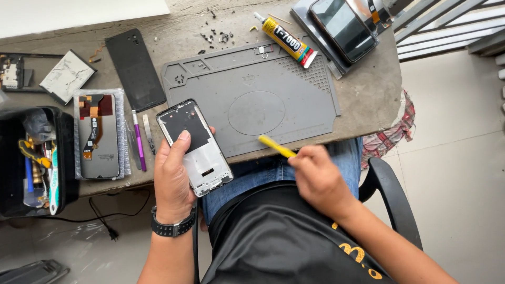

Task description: The person disassembles a smartphone by removing the back cover and internal components. They then clean the interior with a brush and tweezers, removing debris from the frame and connectors.

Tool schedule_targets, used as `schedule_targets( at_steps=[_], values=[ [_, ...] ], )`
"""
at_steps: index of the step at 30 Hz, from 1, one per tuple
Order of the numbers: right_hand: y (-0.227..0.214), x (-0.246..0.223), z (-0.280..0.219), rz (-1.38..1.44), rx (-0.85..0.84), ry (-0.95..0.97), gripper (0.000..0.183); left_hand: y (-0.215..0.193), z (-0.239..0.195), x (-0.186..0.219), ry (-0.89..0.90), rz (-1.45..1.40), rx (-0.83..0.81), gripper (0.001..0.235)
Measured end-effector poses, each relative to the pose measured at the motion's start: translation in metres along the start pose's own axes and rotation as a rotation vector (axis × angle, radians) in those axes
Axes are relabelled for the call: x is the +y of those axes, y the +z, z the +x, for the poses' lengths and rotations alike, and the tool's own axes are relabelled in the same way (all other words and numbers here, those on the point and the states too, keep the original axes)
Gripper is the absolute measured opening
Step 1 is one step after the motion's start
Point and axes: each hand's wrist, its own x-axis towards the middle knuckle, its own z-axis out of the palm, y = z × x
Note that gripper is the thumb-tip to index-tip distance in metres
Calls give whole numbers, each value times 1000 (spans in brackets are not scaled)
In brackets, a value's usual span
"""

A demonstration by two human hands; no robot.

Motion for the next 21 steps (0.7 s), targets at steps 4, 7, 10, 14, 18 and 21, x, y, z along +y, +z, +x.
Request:
schedule_targets(
  at_steps=[4,7,10,14,18,21],
  values=[
    [-51,71,7,-193,100,41,22,8,3,-2,0,-12,-16,29],
    [-51,40,7,-217,178,13,23,17,6,-8,-3,-19,-62,29],
    [-26,7,5,117,-7,-6,21,27,5,-7,-16,1,-85,29],
    [-43,48,8,-23,104,59,18,25,5,-12,-15,-7,-91,28],
    [-30,-4,10,146,22,27,20,32,4,-15,-27,-17,-96,28],
    [-15,35,-5,85,13,7,25,33,5,-15,-31,-15,-89,28]
  ],
)
